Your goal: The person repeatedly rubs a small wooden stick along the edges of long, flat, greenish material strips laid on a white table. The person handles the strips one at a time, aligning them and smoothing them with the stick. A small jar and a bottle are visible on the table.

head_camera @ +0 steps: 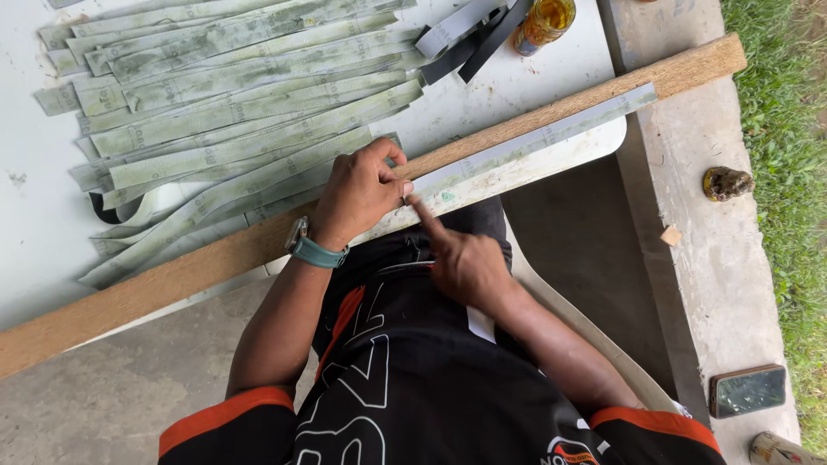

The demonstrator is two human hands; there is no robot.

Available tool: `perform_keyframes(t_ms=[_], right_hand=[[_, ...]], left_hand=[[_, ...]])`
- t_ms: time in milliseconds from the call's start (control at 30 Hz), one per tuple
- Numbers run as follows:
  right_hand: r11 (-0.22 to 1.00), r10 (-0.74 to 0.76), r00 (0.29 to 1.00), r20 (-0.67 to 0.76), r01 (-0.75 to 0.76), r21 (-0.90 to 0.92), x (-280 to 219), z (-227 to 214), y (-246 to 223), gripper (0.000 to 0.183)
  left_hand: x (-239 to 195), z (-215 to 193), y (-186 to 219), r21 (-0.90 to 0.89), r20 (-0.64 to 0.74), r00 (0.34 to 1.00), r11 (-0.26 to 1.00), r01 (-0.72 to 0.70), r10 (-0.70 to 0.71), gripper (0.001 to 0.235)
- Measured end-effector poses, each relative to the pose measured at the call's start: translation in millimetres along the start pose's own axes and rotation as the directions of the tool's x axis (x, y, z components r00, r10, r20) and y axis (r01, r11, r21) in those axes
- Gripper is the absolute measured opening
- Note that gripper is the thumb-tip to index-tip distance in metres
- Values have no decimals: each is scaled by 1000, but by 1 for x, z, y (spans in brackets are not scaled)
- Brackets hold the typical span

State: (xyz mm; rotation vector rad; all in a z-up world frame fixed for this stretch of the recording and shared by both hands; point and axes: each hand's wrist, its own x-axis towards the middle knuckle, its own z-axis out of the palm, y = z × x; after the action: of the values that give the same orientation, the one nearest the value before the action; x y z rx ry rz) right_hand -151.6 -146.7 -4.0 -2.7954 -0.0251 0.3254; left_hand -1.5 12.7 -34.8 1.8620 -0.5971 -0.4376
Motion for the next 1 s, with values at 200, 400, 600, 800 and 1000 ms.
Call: perform_keyframes(t_ms=[200,400,600,800,1000], right_hand=[[978,-209,966,-153,209,-20,5,-19,15,61],[992,44,871,-490,-95,-80,78,-142,151,61],[918,131,987,-90,-155,-365,176,-146,241,67],[881,245,958,146,-157,-446,205,-155,210,64],[968,127,991,29,-118,-220,169,-179,228,60]], left_hand=[[-1,-5,3,27,77,996,998,51,-53,29],[-7,-9,7,-54,76,990,991,124,-120,35],[-7,-4,9,-11,50,975,976,215,-215,36],[-5,-4,15,-14,65,955,957,291,-289,36],[-6,-3,12,-45,63,950,951,307,-304,35]])
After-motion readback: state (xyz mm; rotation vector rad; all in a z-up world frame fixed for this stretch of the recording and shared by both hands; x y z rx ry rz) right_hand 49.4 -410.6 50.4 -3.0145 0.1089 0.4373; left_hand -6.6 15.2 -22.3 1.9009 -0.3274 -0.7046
